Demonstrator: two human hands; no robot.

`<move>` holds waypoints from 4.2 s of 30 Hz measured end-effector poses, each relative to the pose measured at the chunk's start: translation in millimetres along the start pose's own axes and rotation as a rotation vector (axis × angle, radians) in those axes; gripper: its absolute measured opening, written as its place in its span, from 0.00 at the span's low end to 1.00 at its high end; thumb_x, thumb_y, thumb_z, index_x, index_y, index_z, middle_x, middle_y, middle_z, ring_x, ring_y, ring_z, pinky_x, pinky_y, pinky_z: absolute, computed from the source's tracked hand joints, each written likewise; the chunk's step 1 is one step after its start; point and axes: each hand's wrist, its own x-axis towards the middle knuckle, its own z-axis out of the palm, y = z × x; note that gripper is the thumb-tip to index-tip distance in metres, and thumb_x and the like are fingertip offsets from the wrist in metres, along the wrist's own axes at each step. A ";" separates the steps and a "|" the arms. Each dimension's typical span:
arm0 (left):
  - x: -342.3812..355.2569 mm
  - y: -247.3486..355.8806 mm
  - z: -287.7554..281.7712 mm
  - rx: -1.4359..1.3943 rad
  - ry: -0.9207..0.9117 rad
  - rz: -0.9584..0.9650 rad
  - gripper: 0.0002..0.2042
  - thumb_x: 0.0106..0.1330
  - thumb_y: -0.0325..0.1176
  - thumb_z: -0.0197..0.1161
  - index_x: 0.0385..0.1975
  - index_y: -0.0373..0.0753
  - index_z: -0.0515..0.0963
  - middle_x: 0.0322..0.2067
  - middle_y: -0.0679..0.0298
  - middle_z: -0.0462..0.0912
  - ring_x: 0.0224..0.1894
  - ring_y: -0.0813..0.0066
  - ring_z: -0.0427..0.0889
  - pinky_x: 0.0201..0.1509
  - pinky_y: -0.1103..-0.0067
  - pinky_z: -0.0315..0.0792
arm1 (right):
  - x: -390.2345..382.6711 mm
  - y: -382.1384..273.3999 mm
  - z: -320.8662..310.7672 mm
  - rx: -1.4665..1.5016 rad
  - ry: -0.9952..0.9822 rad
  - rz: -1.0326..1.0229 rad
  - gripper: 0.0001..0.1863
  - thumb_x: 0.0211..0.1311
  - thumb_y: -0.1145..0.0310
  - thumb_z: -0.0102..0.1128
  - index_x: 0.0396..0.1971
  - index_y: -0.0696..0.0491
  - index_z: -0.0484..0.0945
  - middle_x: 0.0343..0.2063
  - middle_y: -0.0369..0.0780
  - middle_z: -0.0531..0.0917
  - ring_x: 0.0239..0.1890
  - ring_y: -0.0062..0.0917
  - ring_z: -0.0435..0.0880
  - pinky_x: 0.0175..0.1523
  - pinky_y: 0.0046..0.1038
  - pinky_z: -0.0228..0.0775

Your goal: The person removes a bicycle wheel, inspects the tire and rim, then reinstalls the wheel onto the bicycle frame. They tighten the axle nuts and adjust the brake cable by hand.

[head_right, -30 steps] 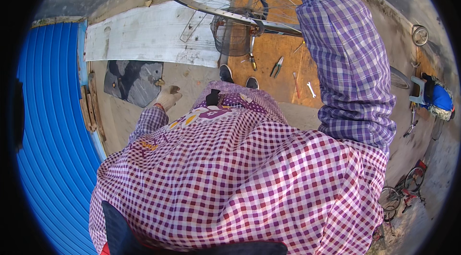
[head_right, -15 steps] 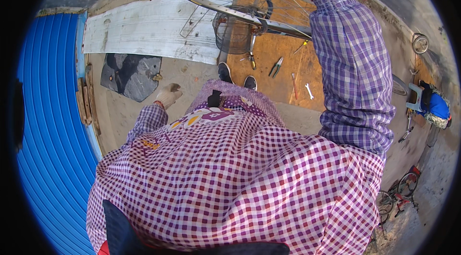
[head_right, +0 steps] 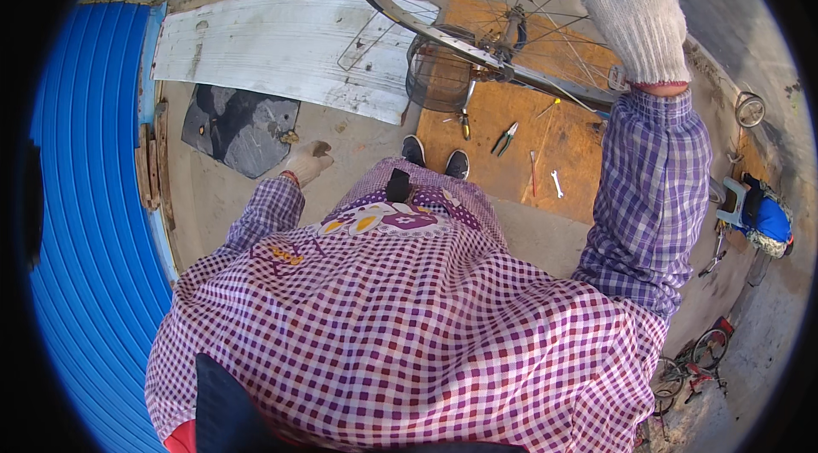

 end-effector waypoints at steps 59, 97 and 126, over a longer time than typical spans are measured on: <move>71.9 -102.5 11.2 -0.264 -0.002 -0.146 0.29 0.65 0.40 0.68 0.64 0.32 0.77 0.60 0.50 0.85 0.61 0.59 0.84 0.65 0.70 0.76 | -234.0 119.9 -104.6 -0.099 0.619 0.678 0.17 0.73 0.66 0.67 0.55 0.61 0.85 0.48 0.43 0.89 0.51 0.29 0.87 0.57 0.29 0.80; 80.0 -50.8 18.4 -0.049 -0.017 0.000 0.26 0.65 0.41 0.64 0.62 0.36 0.79 0.53 0.52 0.88 0.57 0.55 0.86 0.64 0.67 0.78 | -157.4 61.4 -43.4 -0.246 0.383 0.587 0.24 0.70 0.61 0.70 0.61 0.57 0.82 0.57 0.41 0.85 0.59 0.28 0.82 0.67 0.31 0.71; 36.9 165.5 35.1 0.015 0.020 0.052 0.25 0.65 0.38 0.63 0.61 0.34 0.80 0.54 0.49 0.88 0.58 0.56 0.87 0.64 0.69 0.77 | -147.3 222.0 -160.6 -0.329 0.351 0.923 0.43 0.62 0.45 0.73 0.69 0.61 0.74 0.62 0.50 0.83 0.63 0.37 0.84 0.67 0.34 0.74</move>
